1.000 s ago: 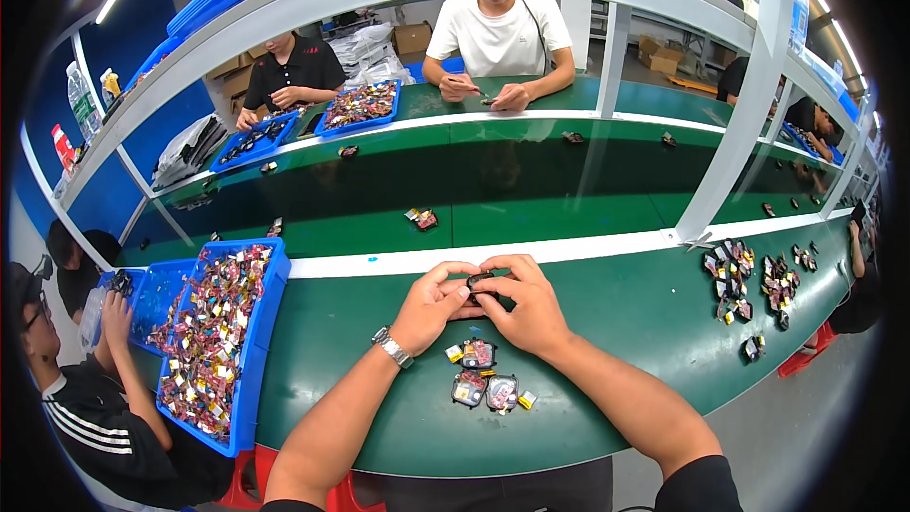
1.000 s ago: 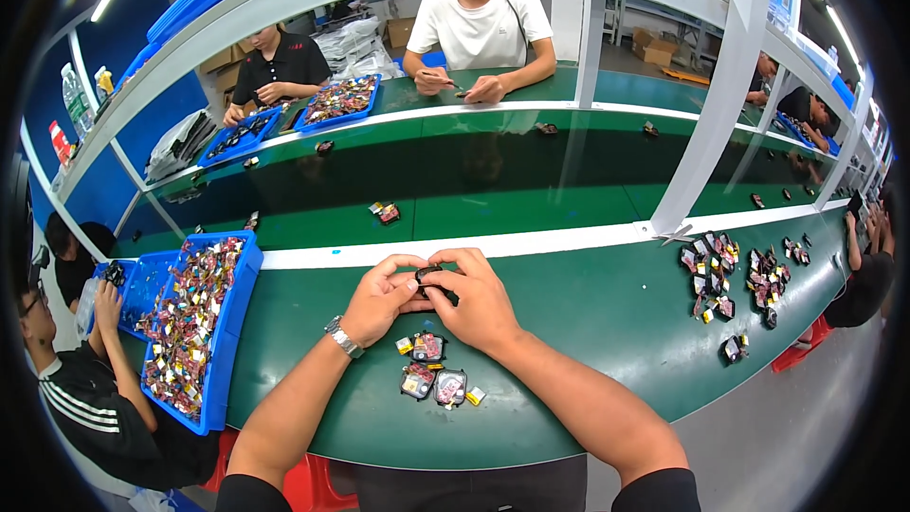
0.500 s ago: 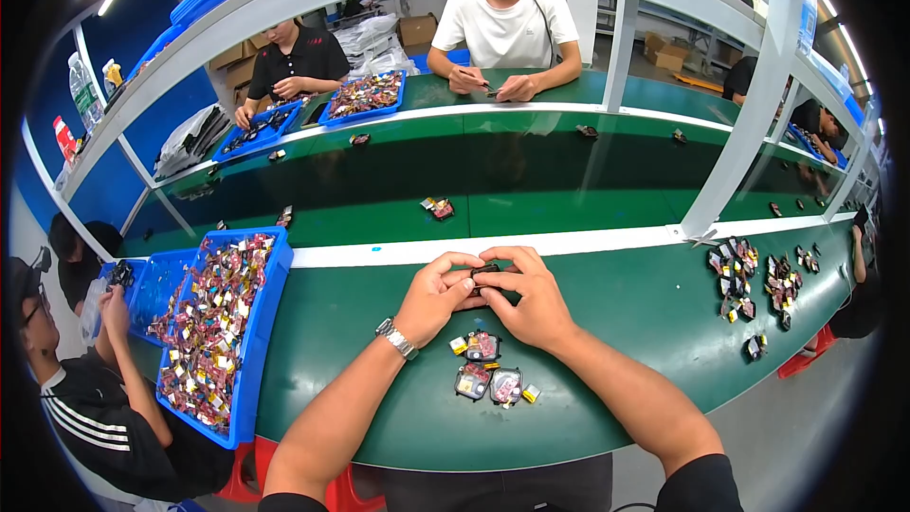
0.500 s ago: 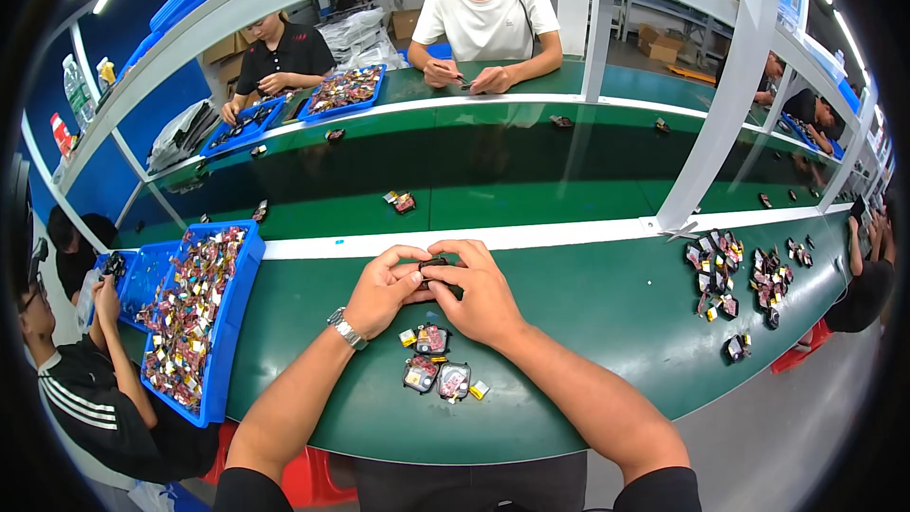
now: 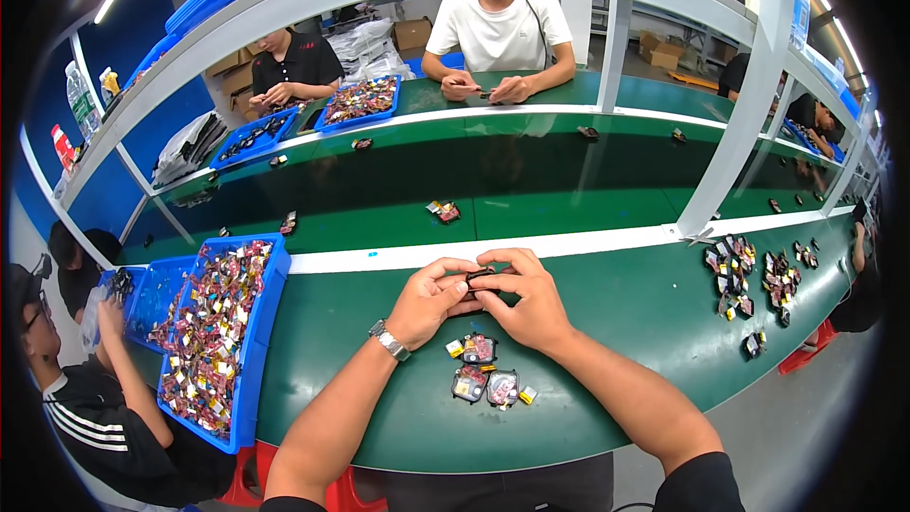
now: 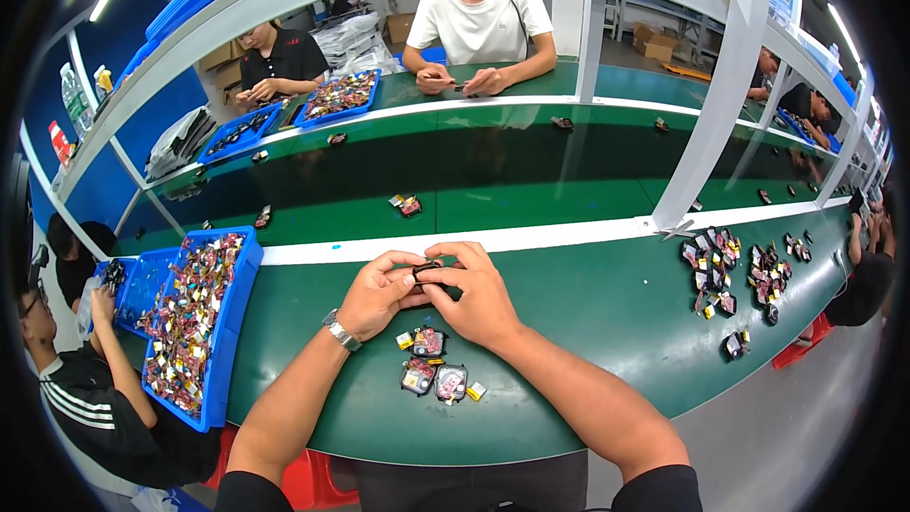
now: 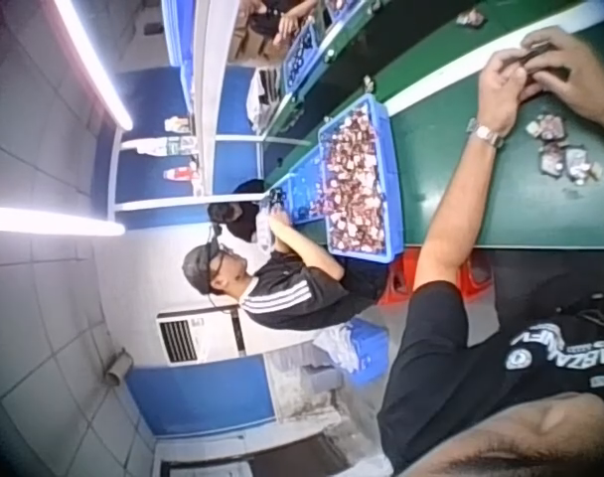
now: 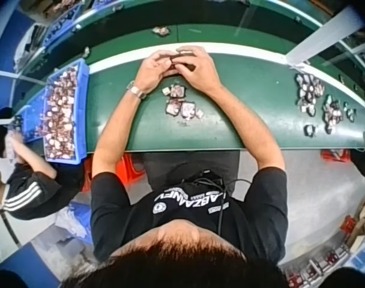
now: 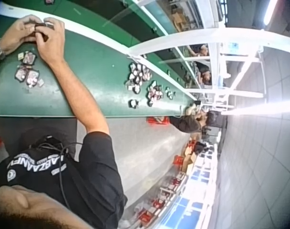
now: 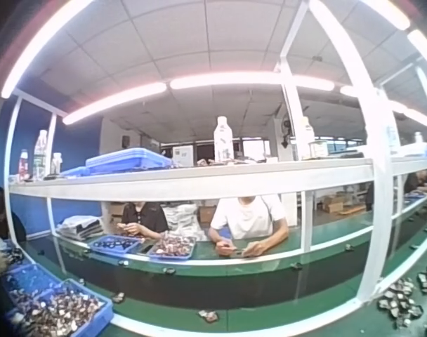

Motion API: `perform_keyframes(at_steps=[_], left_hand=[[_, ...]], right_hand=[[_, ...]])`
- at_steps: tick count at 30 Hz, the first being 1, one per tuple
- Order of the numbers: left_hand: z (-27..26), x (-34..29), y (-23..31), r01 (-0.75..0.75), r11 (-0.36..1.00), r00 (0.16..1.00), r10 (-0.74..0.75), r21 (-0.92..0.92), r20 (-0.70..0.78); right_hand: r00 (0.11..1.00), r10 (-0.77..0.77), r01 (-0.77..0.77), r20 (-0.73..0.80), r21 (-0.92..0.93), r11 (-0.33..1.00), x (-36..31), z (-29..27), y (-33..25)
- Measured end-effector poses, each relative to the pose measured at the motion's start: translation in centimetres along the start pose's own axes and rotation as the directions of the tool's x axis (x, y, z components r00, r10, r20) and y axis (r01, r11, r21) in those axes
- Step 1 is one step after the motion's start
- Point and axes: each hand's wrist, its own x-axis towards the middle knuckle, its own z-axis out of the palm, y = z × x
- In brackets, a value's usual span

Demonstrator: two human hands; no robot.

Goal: Assembling small colorful toy pieces on a factory conveyor belt.

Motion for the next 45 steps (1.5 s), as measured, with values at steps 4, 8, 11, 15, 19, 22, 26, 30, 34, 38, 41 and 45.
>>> perform_keyframes(at_steps=[4,8,11,15,19,22,26,30,34,38,41,45], left_hand=[[-0.2,0.0,0.0,0.007,1.0,1.0,-0.007,0.008,0.01],[0.0,0.0,-0.3,-0.057,0.996,0.997,0.06,0.062,-0.054],[0.5,0.0,0.0,-0.04,0.998,0.997,0.043,0.045,-0.057],[0.7,0.0,0.0,-0.011,0.997,0.996,0.018,0.081,-0.092],[0.9,0.1,0.0,0.009,0.997,0.996,-0.002,0.071,-0.09],[0.9,0.1,0.1,0.019,0.998,0.996,-0.015,0.053,-0.093],[0.8,0.2,0.2,0.031,0.998,0.994,-0.025,0.056,-0.104],[0.2,-0.1,0.1,0.028,0.998,0.991,-0.02,0.053,-0.134],[0.5,0.1,-0.4,0.014,1.0,0.991,-0.011,0.024,-0.136],[0.9,1.1,-1.6,-0.002,1.0,0.998,0.002,0.004,-0.056],[0.6,1.1,-1.7,-0.01,1.0,0.997,0.011,0.022,-0.076],[0.3,1.0,-1.7,-0.022,1.0,0.996,0.024,0.017,-0.09]], right_hand=[[1.0,-0.001,0.001,0.016,0.01,1.0,0.1,0.1,-0.4],[0.999,0.006,-0.006,0.033,0.015,1.0,0.0,0.5,-0.5],[1.0,0.006,-0.006,0.002,-0.023,1.0,0.1,0.4,-0.5],[0.992,-0.075,0.061,-0.105,-0.13,0.99,0.5,0.0,-1.2],[0.977,-0.201,0.181,-0.071,-0.22,0.959,0.3,0.2,-0.3],[0.971,-0.224,0.199,-0.079,-0.246,0.949,0.6,0.3,-0.9],[0.973,-0.22,0.195,-0.07,-0.261,0.945,0.5,0.5,-0.8],[0.976,-0.209,0.177,-0.066,-0.325,0.929,0.7,1.2,-0.8],[0.966,-0.241,0.194,-0.098,-0.342,0.92,0.7,1.6,-0.7],[0.957,-0.264,0.194,-0.124,-0.404,0.894,0.6,0.7,-1.5],[0.955,-0.271,0.204,-0.117,-0.398,0.894,0.8,1.3,-1.5],[0.972,-0.199,0.13,-0.128,-0.414,0.901,0.6,1.9,-1.5]])
